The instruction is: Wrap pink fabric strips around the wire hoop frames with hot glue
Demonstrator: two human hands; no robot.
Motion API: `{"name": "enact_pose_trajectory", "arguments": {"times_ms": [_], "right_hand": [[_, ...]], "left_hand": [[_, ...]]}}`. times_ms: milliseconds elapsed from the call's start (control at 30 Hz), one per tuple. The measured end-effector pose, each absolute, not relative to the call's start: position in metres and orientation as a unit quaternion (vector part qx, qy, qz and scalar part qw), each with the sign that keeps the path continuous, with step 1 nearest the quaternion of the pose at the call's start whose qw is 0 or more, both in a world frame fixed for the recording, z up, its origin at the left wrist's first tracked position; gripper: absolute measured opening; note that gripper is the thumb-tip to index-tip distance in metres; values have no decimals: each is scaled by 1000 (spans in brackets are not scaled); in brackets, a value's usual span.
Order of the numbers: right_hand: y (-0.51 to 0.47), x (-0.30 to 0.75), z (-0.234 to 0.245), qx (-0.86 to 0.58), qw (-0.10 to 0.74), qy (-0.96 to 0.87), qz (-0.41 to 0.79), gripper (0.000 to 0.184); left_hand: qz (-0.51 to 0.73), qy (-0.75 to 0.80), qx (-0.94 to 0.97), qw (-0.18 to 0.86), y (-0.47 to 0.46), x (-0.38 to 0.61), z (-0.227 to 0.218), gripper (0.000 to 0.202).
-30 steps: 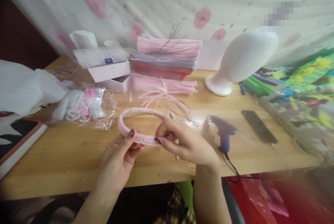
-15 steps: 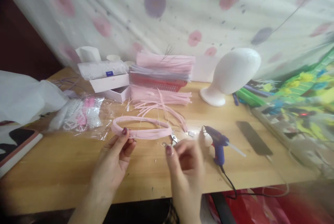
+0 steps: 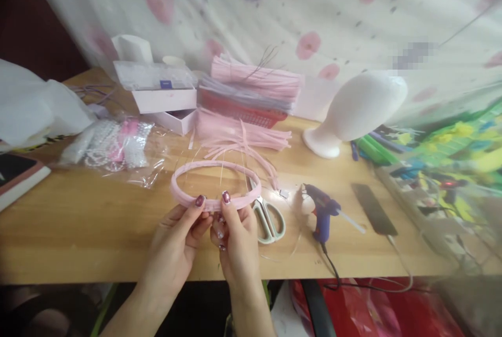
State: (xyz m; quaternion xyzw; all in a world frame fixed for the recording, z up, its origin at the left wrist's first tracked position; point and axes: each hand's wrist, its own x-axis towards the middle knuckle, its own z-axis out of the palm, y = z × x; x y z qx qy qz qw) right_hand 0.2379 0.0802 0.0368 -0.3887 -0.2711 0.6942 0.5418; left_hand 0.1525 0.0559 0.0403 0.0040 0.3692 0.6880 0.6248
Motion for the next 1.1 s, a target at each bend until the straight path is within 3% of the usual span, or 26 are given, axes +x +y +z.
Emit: {"name": "enact_pose_trajectory", "arguments": {"times_ms": [467, 1100], "right_hand": [[83, 250, 36, -322, 546, -333, 698, 26], [84, 251, 28, -300, 548, -347, 699, 24]], "left_hand": [[666, 331, 4, 668, 55, 152, 45, 26], [654, 359, -39, 665, 54, 152, 58, 17]]}}
